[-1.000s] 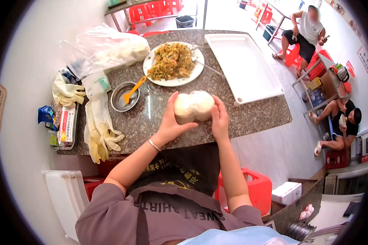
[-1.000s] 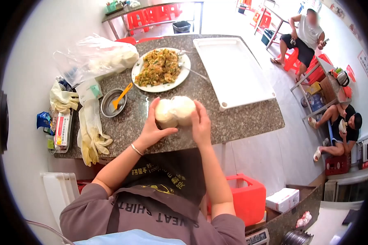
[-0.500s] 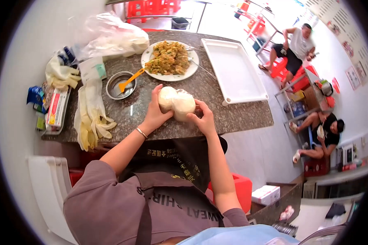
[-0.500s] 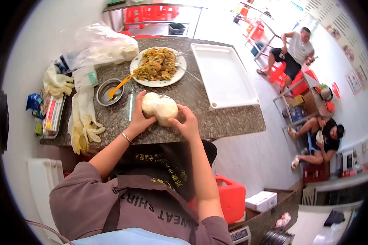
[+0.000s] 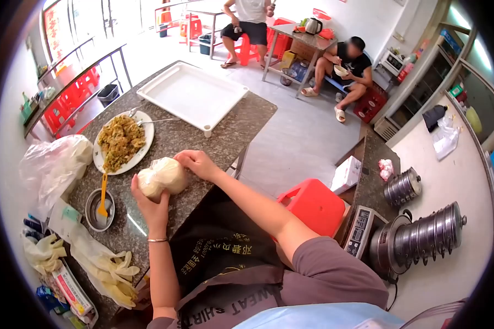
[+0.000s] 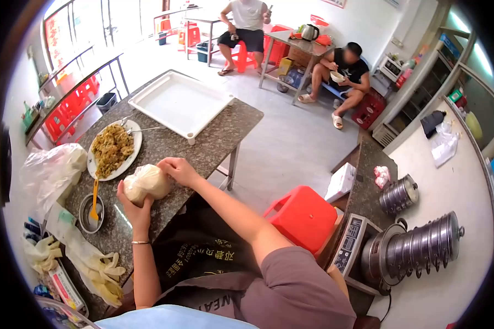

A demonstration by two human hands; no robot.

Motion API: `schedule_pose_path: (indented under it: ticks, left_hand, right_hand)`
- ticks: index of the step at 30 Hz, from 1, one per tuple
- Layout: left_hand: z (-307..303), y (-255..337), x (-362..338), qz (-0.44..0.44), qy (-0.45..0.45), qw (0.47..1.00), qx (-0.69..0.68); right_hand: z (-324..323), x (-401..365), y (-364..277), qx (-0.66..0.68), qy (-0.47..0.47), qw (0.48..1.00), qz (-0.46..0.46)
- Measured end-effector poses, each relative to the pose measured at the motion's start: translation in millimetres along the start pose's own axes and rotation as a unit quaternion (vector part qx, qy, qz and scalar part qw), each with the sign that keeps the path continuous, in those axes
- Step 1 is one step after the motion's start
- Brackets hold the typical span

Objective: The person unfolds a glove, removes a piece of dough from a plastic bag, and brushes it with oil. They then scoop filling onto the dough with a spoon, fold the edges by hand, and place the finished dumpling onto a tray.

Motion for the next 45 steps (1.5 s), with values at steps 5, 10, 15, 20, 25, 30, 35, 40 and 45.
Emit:
schedule_pose_path:
  ticks: [5,10,15,20,25,30,35,40,45]
  left_hand:
    - [-4.3,5.9,4.3,0.063,0.019,0.997,0.045]
    - [-11.9,-2.5,0.4,-0.019,0.013,1.000,0.011]
    - [-8.4,-9.2,5.2,-0.038,-0.004,0.999,-0.011]
    - [-11.0,-5.0,4.2,-0.032,-0.014,0.999,-0.007]
    - [-12.4,-5.0,5.1,-0.035,-0.017,0.999,-0.022]
    - [-11.6,-4.4,4.9,-0.033,-0.015,0.999,-0.011]
    - [-17.0,7.4,7.4,-0.008,-0.014,0.999,0.029]
    - [-16.0,20.2,12.5,-0.039,-0.021,0.999,0.032]
    - [-10.2,46.9,35.1,0.001,-0.083,0.993,0.089]
  right_hand:
    - [-1.4,-1.2,3.2,0.022,0.036,0.999,0.001]
    - [0.9,-5.8,-7.4,0.000,0.110,0.994,-0.018]
    - [44.8,18.5,-99.0,-0.182,0.038,0.957,-0.222]
    - [58.0,18.9,-97.1,-0.223,-0.046,0.957,-0.178]
    - [32.7,23.5,-70.5,-0.116,-0.043,0.988,-0.092]
    - [46.2,31.0,-88.6,-0.163,-0.096,0.972,-0.141]
    - [46.0,34.5,-82.9,-0.144,-0.135,0.971,-0.133]
    - [41.2,37.3,-90.5,-0.096,-0.107,0.964,-0.222]
    - [16.7,44.9,-95.0,0.091,-0.072,0.986,-0.120]
Point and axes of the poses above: each hand's wrist, its own x-axis towards the middle knuckle, its own z-axis out of the palm, y = z × x, the point moved 7 cm from there along x, towards the middle knuckle, and after that the axes turned 8 degrees about -z, right-handed, at the moved point
